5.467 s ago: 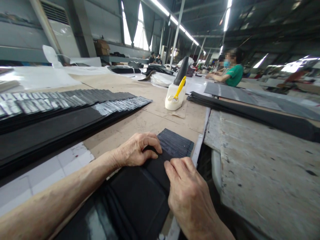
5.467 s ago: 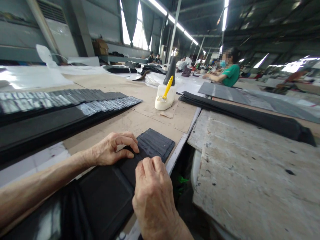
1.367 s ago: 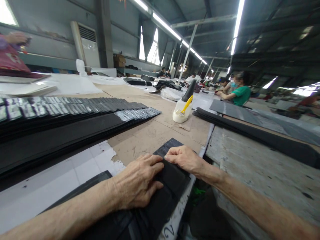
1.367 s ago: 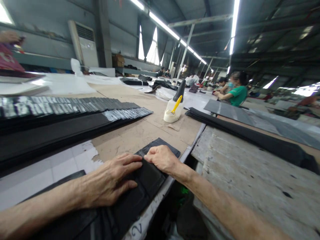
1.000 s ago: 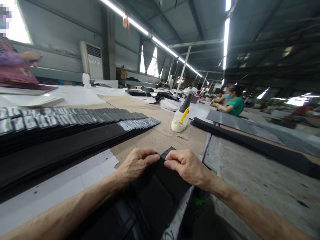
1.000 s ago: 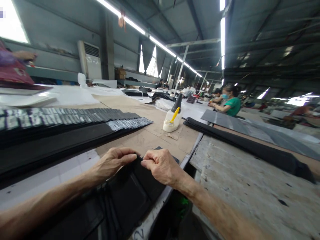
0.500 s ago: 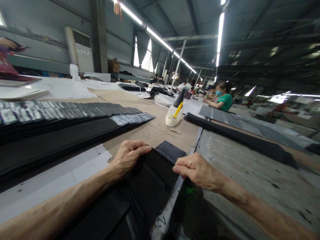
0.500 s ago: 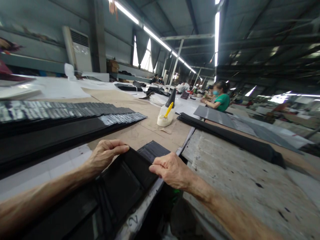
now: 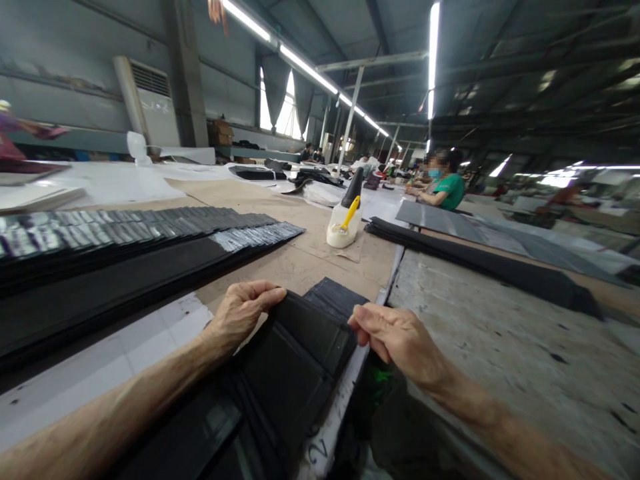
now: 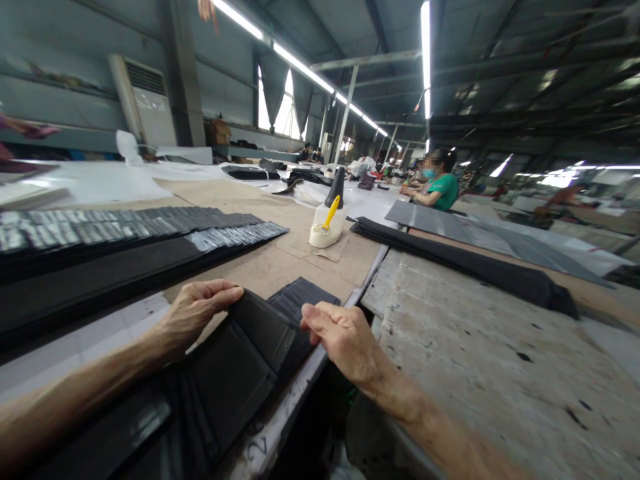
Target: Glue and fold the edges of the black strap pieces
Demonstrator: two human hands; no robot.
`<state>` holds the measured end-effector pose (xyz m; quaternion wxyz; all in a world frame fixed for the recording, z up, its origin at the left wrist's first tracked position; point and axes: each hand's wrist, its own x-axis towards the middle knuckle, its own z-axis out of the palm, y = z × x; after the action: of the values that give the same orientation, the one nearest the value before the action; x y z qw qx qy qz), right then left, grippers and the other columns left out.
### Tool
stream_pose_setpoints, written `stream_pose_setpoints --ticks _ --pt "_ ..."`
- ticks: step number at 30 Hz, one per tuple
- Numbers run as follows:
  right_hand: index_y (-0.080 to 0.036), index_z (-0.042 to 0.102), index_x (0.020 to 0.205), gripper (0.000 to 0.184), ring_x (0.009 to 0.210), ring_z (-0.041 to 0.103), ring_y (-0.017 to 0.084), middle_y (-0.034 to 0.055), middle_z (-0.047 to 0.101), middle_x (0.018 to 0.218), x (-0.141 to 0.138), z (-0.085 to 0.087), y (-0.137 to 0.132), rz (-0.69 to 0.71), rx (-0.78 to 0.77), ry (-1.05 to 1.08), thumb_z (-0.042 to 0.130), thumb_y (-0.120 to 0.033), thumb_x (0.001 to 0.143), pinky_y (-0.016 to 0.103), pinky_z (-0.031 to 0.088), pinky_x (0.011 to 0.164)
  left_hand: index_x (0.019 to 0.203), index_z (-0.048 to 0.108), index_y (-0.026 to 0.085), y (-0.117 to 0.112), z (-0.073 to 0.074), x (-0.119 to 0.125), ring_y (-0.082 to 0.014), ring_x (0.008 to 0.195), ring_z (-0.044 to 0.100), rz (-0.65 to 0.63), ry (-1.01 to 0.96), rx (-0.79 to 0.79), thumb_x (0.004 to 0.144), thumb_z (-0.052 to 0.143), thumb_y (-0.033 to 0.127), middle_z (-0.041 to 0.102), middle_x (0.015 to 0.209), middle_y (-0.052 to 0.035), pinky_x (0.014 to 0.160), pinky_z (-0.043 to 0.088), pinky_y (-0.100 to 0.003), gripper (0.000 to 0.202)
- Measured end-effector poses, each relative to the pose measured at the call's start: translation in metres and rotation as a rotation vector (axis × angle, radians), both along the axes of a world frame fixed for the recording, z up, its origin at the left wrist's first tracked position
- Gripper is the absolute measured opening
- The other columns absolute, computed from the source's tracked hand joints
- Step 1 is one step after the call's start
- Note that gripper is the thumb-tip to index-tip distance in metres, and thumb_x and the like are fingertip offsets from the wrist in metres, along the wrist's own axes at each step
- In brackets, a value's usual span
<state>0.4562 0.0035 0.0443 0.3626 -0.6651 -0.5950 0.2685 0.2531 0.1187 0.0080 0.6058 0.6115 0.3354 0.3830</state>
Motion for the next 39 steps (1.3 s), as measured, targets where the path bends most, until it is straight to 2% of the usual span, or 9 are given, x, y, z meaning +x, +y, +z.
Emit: stream_pose_setpoints --ticks 3,6,11,16,21,24,31,34,39 --pt "-0.018 0.049 0.053 0.041 0.039 0.035 0.007 -0.0036 0.041 0.042 -0.011 0.003 0.0 0.04 0.065 -0.119 0.044 -0.045 0.084 0.022 0.028 0.042 0.071 0.066 0.012 0.0 0.0 -0.001 -0.0114 0.059 0.052 -0.025 0.007 -0.01 0.072 0.063 0.037 0.062 0.064 -0.0021 0.058 0.039 -0.021 0.026" --pt "-0.018 0.05 0.05 0.038 0.041 0.037 0.007 -0.0028 0.044 0.044 -0.014 0.003 -0.002 0.057 0.119 -0.218 0.046 -0.036 0.083 0.022 0.029 0.044 0.07 0.064 0.012 0.0 -0.002 -0.002 -0.0111 0.058 0.052 -0.055 0.008 -0.022 0.073 0.062 0.038 0.061 0.064 -0.002 0.056 0.039 -0.021 0.026" --pt "-0.019 0.051 0.055 0.035 0.037 0.033 0.007 -0.0051 0.036 0.039 -0.011 0.002 -0.004 0.069 0.076 -0.201 0.043 -0.034 0.085 0.022 0.029 0.044 0.071 0.063 0.012 0.0 -0.006 -0.002 -0.0107 0.056 0.051 -0.095 0.005 -0.046 0.075 0.06 0.039 0.059 0.062 -0.0018 0.053 0.038 -0.02 0.027" --pt "-0.018 0.05 0.055 0.034 0.046 0.045 0.009 -0.0012 0.049 0.048 -0.015 0.004 -0.006 0.11 0.154 -0.346 0.041 -0.032 0.084 0.022 0.032 0.049 0.071 0.061 0.011 0.0 -0.006 -0.001 -0.0099 0.052 0.05 -0.102 -0.008 -0.071 0.074 0.062 0.039 0.058 0.061 -0.0016 0.05 0.037 -0.019 0.028" --pt "-0.019 0.043 0.057 0.032 0.046 0.043 0.009 -0.0013 0.047 0.051 -0.015 -0.008 -0.012 0.112 0.28 -0.52 0.037 -0.027 0.087 0.023 0.03 0.049 0.074 0.061 0.012 0.0 -0.009 0.0 -0.0099 0.049 0.05 -0.126 -0.009 -0.131 0.071 0.064 0.043 0.059 0.06 -0.0012 0.047 0.037 -0.019 0.031" --pt "-0.02 0.04 0.057 0.032 0.049 0.046 0.01 -0.0005 0.047 0.053 -0.011 -0.021 -0.013 0.088 0.251 -0.555 0.035 -0.028 0.088 0.024 0.03 0.05 0.074 0.061 0.013 0.001 -0.014 0.001 -0.0104 0.049 0.051 -0.143 0.012 -0.149 0.072 0.062 0.047 0.059 0.06 -0.0009 0.046 0.037 -0.019 0.034" --pt "-0.019 0.045 0.054 0.032 0.048 0.046 0.01 -0.002 0.048 0.049 -0.008 -0.031 -0.008 -0.017 0.038 -0.372 0.041 -0.03 0.084 0.023 0.031 0.05 0.086 0.063 0.015 0.002 -0.012 -0.001 -0.0169 0.061 0.059 -0.171 0.316 0.038 0.071 0.057 0.042 0.064 0.07 -0.0024 0.052 0.042 -0.022 0.031" --pt "-0.018 0.048 0.055 0.028 0.049 0.047 0.01 -0.0017 0.049 0.049 -0.011 -0.027 -0.004 -0.048 0.064 -0.408 0.045 -0.028 0.081 0.023 0.03 0.05 0.083 0.063 0.016 0.005 -0.011 -0.002 -0.0187 0.065 0.059 -0.153 0.454 0.207 0.071 0.053 0.04 0.065 0.07 -0.0025 0.053 0.042 -0.023 0.029" --pt "-0.018 0.052 0.056 0.025 0.053 0.049 0.011 -0.0007 0.053 0.052 -0.012 -0.026 0.003 -0.035 -0.019 -0.493 0.048 -0.025 0.079 0.022 0.03 0.052 0.078 0.063 0.015 0.009 -0.012 0.0 -0.0187 0.063 0.058 -0.13 0.555 0.271 0.07 0.05 0.035 0.064 0.068 -0.0024 0.053 0.04 -0.024 0.025"
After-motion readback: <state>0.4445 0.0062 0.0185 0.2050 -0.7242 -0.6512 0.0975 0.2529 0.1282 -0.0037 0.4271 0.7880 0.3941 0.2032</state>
